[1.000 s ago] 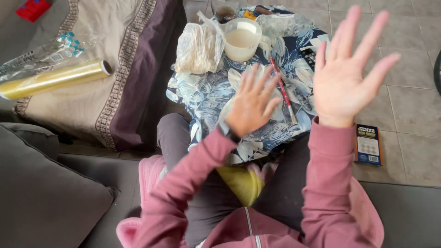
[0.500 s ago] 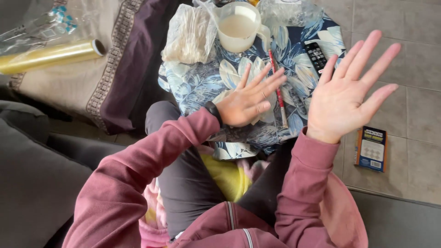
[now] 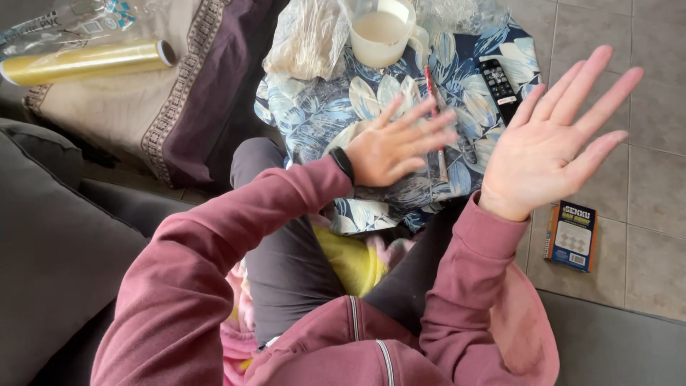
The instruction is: Shaping and molding a piece of clay by hand.
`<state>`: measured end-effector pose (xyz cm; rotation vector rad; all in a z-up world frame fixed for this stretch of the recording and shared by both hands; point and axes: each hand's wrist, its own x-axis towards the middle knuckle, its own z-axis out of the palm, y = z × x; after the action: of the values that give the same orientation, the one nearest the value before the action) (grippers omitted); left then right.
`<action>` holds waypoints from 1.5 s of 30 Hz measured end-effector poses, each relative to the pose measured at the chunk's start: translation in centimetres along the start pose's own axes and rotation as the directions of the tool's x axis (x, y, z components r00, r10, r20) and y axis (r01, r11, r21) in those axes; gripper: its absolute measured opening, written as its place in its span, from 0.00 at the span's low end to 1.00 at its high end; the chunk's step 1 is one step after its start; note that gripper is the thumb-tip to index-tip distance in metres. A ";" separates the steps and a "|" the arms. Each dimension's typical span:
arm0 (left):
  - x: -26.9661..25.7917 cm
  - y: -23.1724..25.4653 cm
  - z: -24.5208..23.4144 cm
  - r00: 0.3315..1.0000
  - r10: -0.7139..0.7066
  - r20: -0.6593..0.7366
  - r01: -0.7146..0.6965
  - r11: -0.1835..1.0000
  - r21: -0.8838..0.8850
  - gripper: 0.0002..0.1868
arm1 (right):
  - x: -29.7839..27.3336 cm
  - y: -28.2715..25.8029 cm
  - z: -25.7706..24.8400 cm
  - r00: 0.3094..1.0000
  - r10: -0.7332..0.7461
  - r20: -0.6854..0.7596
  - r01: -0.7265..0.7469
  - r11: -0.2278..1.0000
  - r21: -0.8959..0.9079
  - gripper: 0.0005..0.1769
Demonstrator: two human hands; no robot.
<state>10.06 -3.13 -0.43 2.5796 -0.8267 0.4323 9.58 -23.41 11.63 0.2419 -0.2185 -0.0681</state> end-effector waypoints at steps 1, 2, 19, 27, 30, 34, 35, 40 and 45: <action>-0.1 0.8 -0.1 0.999 0.039 -0.001 -0.039 0.989 0.142 0.33 | 0.0 -0.1 -0.3 1.000 -0.001 0.014 0.001 1.000 0.011 0.39; 0.0 1.5 -0.1 0.997 0.082 0.001 -0.079 0.956 0.283 0.33 | 0.2 -0.2 -0.6 0.999 -0.003 0.033 0.002 1.000 0.023 0.38; 2.7 -2.5 -0.8 0.966 -0.207 -0.156 0.186 0.973 -0.139 0.43 | 1.8 -1.7 -7.5 0.988 0.054 0.144 0.034 0.836 -0.548 0.35; 1.3 -4.0 1.2 0.995 -0.054 -0.078 0.067 0.983 0.172 0.41 | 1.8 0.7 -8.6 0.977 0.015 0.213 0.188 0.412 -0.892 0.36; 1.6 -1.7 -0.2 0.994 0.014 -0.109 0.002 0.989 0.151 0.41 | 2.4 0.4 -9.0 0.971 0.017 0.237 0.209 0.409 -0.888 0.36; 2.4 -2.2 0.6 0.966 0.183 -0.182 -0.126 0.951 0.284 0.40 | 2.3 0.8 -8.3 0.963 0.024 0.270 0.253 0.278 -0.927 0.36; 2.5 -2.5 1.0 0.945 0.220 -0.241 -0.134 0.935 0.328 0.42 | 2.0 1.1 -7.8 0.966 0.051 0.252 0.242 0.145 -0.959 0.36; 0.3 -3.8 2.9 0.958 0.059 -0.280 0.074 0.895 0.440 0.36 | 0.9 1.3 -11.8 0.889 0.440 0.126 0.356 -0.490 -0.796 0.28; -3.2 -4.3 3.7 0.937 -0.121 -0.328 0.262 0.864 0.431 0.33 | -1.5 3.2 -13.6 0.781 0.611 0.131 0.586 -0.644 -0.492 0.33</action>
<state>10.83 -0.02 -6.11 2.8884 -0.3804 1.0320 11.31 -17.08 -0.75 -2.2867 -0.8519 -0.3242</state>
